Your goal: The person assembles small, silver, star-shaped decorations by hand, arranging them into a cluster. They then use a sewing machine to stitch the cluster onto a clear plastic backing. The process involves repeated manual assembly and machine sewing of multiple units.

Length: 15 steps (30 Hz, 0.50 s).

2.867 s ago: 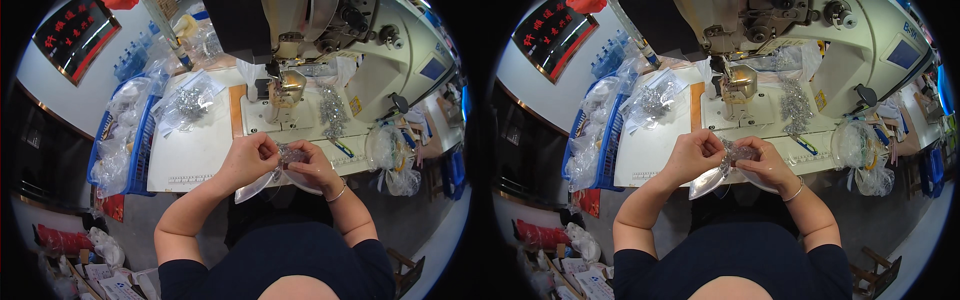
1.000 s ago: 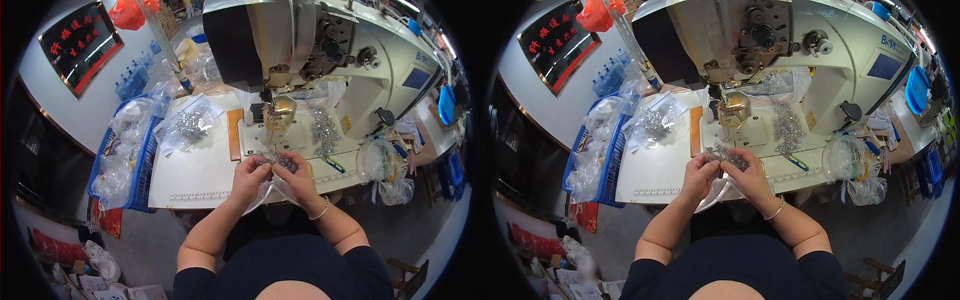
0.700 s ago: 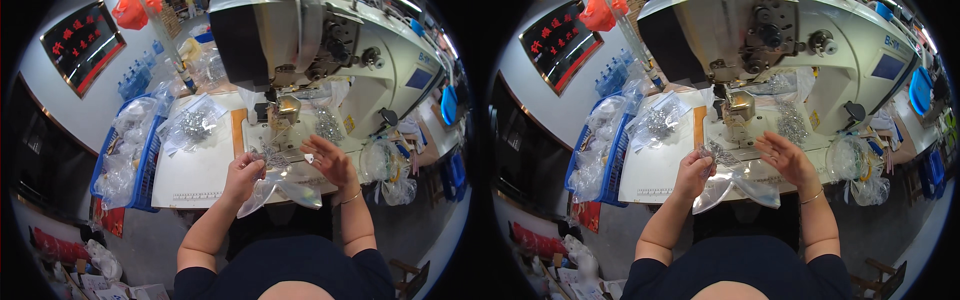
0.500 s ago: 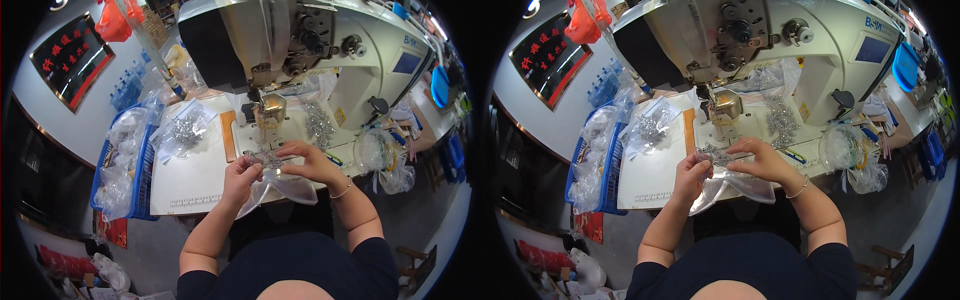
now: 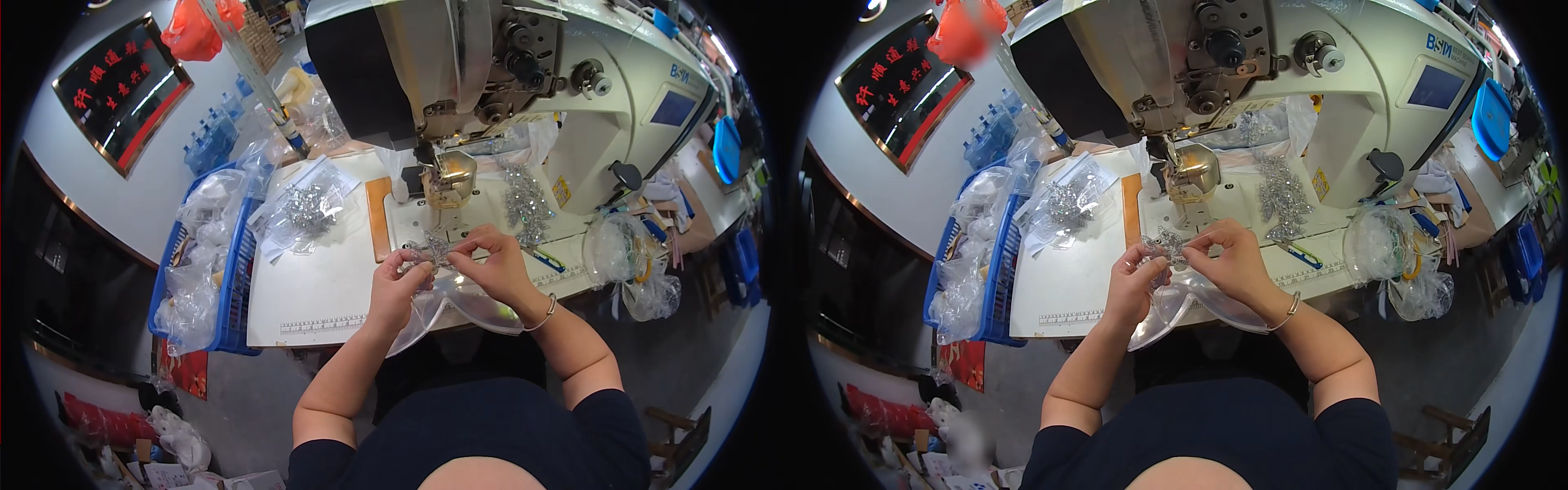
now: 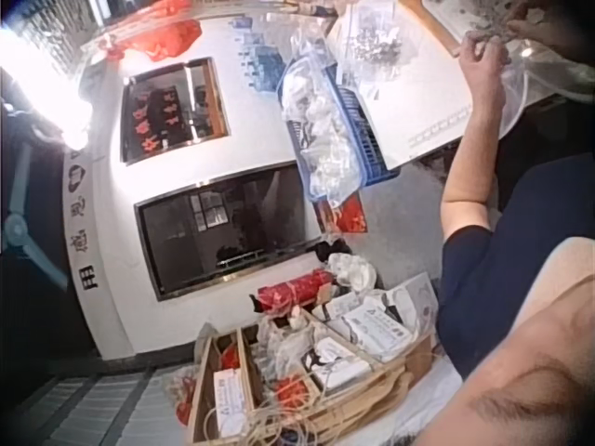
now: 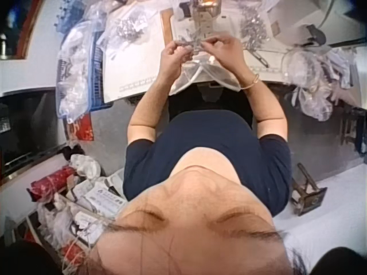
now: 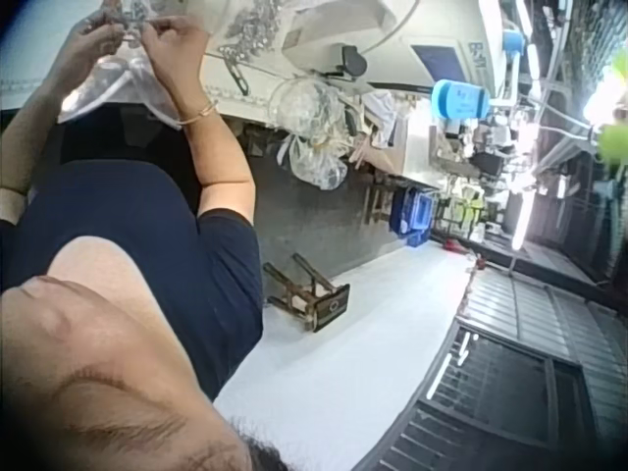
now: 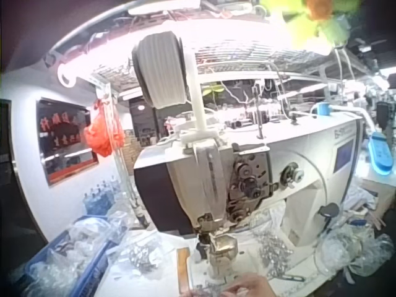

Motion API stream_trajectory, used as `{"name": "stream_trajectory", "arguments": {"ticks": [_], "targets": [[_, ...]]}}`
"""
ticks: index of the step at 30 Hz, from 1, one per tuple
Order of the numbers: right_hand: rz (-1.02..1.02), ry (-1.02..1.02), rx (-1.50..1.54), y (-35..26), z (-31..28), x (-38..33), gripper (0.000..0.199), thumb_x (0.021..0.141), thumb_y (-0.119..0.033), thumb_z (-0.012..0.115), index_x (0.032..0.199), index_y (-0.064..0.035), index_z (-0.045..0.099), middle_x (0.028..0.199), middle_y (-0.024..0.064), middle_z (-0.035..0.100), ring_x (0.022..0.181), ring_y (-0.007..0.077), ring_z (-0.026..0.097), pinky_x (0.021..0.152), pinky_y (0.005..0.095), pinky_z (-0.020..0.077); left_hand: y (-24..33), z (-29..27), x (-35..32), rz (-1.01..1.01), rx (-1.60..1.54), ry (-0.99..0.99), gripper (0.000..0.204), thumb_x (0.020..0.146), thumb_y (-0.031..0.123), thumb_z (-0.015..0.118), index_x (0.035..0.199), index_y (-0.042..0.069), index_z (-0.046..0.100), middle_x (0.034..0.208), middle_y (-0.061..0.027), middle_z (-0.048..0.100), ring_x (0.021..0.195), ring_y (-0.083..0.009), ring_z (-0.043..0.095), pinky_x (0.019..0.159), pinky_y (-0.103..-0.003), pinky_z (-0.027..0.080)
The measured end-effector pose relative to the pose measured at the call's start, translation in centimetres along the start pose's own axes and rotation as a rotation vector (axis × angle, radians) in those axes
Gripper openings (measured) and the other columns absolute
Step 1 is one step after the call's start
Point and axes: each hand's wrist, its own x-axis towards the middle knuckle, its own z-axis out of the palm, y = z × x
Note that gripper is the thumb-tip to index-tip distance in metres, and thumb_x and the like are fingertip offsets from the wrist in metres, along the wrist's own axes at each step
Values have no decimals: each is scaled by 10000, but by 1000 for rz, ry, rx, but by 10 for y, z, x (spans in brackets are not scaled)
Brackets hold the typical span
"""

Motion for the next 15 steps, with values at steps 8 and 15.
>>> {"name": "stream_trajectory", "arguments": {"ticks": [8, 15], "targets": [[-166, 53, -100, -4, 4, -2, 88, 666, -48, 726, 695, -7, 654, 729, 69, 599, 734, 164, 570, 693, 285, 451, -4, -3, 4, 5, -154, -106, 171, 789, 24, 569, 954, 2, 527, 1144, -127, 544, 1008, -238, 582, 889, -402, 500], [78, -33, 179, -1, 6, -3, 133, 700, -105, 717, 709, 8, 648, 720, 61, 606, 726, 135, 564, 710, 280, 450, -4, -3, 7, 26, -339, -309, 315, 733, 83, 580, 1020, 16, 471, 1165, -171, 534, 1069, -295, 555, 960, -459, 448]]}}
